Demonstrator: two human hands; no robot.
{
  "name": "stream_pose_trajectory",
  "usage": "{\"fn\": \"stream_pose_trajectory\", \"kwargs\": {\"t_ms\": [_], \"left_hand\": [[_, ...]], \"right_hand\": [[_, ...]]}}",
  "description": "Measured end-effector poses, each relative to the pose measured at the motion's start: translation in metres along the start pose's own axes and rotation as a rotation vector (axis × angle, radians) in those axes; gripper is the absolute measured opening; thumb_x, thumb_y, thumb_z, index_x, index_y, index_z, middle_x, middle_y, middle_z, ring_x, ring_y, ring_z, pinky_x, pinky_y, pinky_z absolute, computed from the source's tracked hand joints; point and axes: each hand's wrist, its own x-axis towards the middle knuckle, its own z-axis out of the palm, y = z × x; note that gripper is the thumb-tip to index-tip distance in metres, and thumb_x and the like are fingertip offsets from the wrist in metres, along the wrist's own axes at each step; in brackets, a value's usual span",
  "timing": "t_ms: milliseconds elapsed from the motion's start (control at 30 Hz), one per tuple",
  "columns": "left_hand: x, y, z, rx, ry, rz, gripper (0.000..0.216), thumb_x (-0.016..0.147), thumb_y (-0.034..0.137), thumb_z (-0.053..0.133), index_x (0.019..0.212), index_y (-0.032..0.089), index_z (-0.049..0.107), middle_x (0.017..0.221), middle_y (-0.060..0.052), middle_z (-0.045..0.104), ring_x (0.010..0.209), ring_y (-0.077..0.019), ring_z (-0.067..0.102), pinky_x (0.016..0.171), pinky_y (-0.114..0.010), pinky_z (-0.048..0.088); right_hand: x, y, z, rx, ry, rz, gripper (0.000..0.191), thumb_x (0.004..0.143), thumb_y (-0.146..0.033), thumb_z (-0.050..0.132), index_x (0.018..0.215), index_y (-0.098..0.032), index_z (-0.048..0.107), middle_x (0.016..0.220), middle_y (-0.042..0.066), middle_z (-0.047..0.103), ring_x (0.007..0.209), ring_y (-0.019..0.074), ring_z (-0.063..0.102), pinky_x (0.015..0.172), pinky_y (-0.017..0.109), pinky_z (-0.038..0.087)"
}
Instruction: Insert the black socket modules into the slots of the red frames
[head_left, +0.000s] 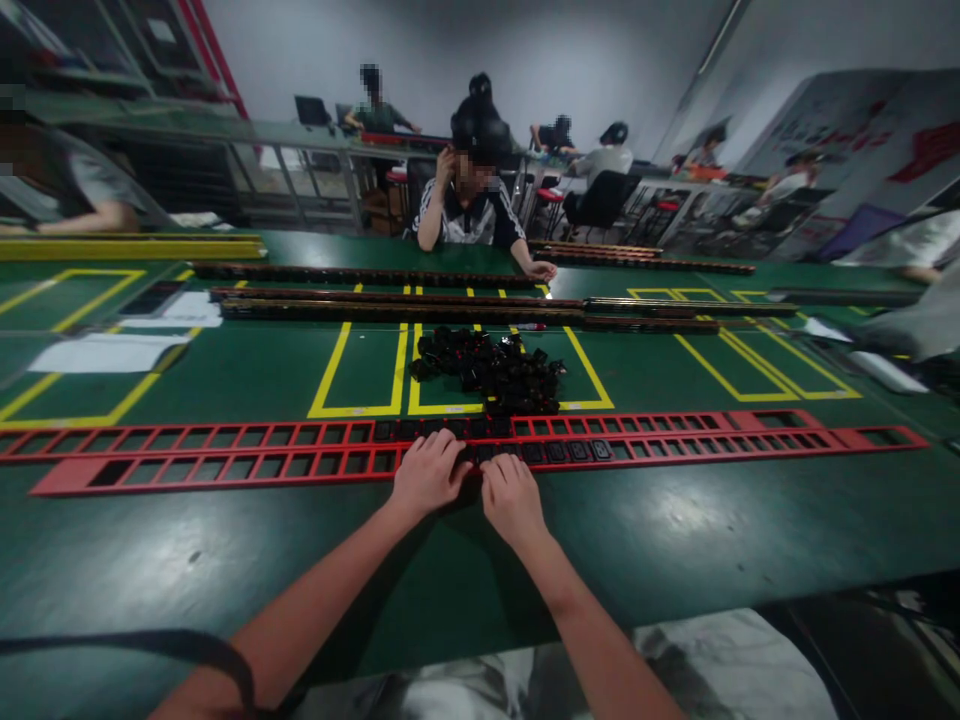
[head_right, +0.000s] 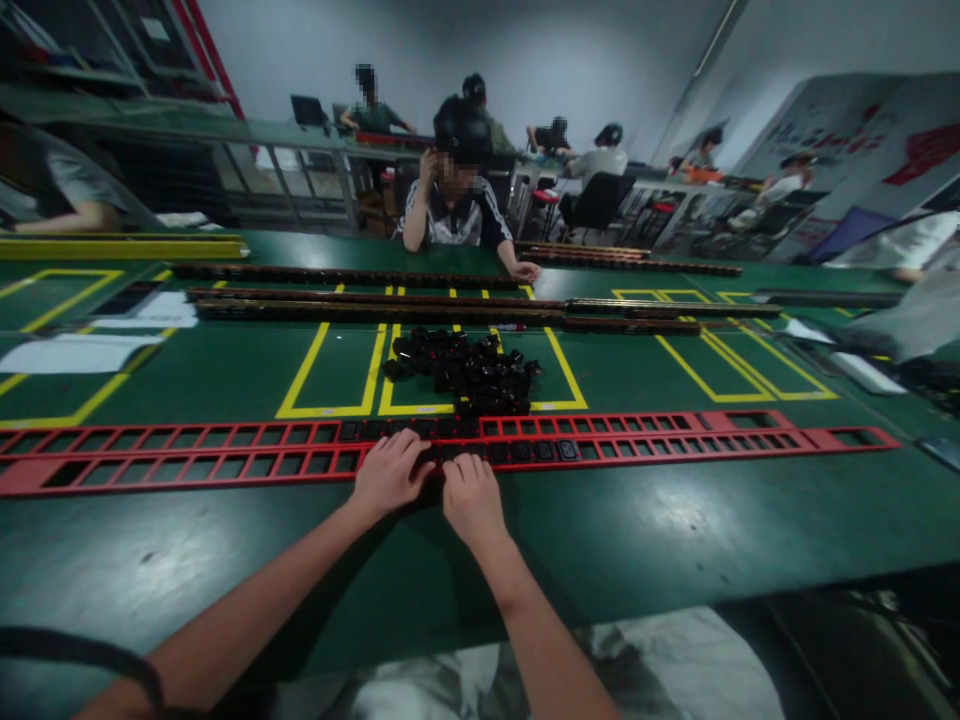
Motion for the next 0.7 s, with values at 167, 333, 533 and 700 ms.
{"fn": "stream_pose_trajectory", "kwargs": {"t_ms": [167,333,533,700], "left_hand": [[0.000,0.000,-0.001,-0.023,0.014,-0.012,0.025,0.097,0.037,0.051,0.112,0.022,0.064,0.108,-0.009,0.065,0.094,-0.0232,0.063,0.080,-0.040,0.048],[-0.001,-0.004,-0.006,-0.107,-0.013,-0.043,0.026,0.096,0.034,0.054,0.117,0.022,0.065,0.106,-0.007,0.063,0.095,-0.0216,0.063,0.084,-0.039,0.047],[0.007,-0.008,-0.010,-0.225,-0.095,-0.115,0.030,0.092,0.032,0.062,0.119,0.022,0.068,0.105,-0.005,0.061,0.101,-0.0214,0.060,0.087,-0.038,0.043],[-0.003,-0.008,-0.009,-0.167,-0.057,-0.070,0.031,0.094,0.030,0.059,0.123,0.023,0.066,0.114,-0.007,0.062,0.106,-0.0234,0.057,0.088,-0.039,0.042]], "right_hand": [[-0.001,-0.001,0.000,-0.007,-0.007,0.002,0.024,0.094,-0.009,0.045,0.104,-0.013,0.066,0.093,0.010,0.060,0.090,0.0227,0.051,0.083,0.035,0.043],[0.000,-0.003,-0.002,-0.026,-0.037,0.029,0.026,0.095,-0.008,0.044,0.108,-0.012,0.066,0.096,0.010,0.060,0.092,0.0227,0.052,0.085,0.035,0.044],[-0.003,-0.007,-0.005,-0.081,-0.129,0.006,0.042,0.096,-0.010,0.045,0.134,-0.015,0.059,0.101,0.011,0.061,0.094,0.0239,0.053,0.084,0.036,0.045],[0.002,-0.004,-0.003,-0.115,-0.218,-0.058,0.047,0.096,-0.010,0.043,0.142,-0.016,0.054,0.101,0.011,0.064,0.092,0.0240,0.056,0.082,0.037,0.047]]}}
